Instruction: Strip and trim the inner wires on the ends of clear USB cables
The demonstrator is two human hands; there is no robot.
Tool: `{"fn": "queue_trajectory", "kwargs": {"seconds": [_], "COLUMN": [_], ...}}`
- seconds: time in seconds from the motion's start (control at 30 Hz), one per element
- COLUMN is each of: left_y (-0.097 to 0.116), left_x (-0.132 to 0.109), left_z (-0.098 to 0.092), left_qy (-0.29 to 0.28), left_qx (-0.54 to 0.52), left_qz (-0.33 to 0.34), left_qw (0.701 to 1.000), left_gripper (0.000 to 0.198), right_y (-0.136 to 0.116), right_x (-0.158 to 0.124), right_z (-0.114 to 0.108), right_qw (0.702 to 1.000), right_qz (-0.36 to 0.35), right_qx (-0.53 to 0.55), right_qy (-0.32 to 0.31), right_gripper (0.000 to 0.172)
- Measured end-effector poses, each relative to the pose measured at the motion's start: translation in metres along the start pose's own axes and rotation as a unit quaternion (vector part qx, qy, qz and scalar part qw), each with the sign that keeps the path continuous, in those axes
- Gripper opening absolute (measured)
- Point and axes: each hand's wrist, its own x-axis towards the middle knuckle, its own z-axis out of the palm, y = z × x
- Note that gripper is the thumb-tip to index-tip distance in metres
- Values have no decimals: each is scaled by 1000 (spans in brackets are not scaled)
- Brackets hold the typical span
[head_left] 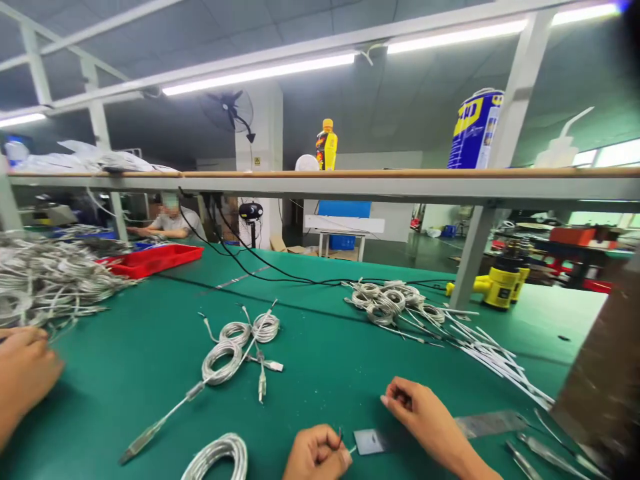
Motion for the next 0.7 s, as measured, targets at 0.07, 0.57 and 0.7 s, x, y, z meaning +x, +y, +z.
{"fn": "queue_trajectory", "kwargs": {"seconds": [0.07, 0.57, 0.7], "left_y": [3, 21, 17], "left_x": [-2, -11, -11], "left_z": [-1, -5, -3], "left_qy": [-20, -74, -75], "left_qx": [-4, 25, 29], "left_qz": [-6, -17, -14], "left_qw": [1000, 997, 997], "left_gripper": [43, 41, 45], "right_y": [3, -5, -5], "right_x": [-8, -3, -13], "right_z": [0, -12, -3], "right_qw": [999, 972, 981], "right_qz": [-7, -84, -69], "right_qx": [-39, -179, -158], "right_qy": [-27, -129, -94], "right_gripper": [20, 30, 26]}}
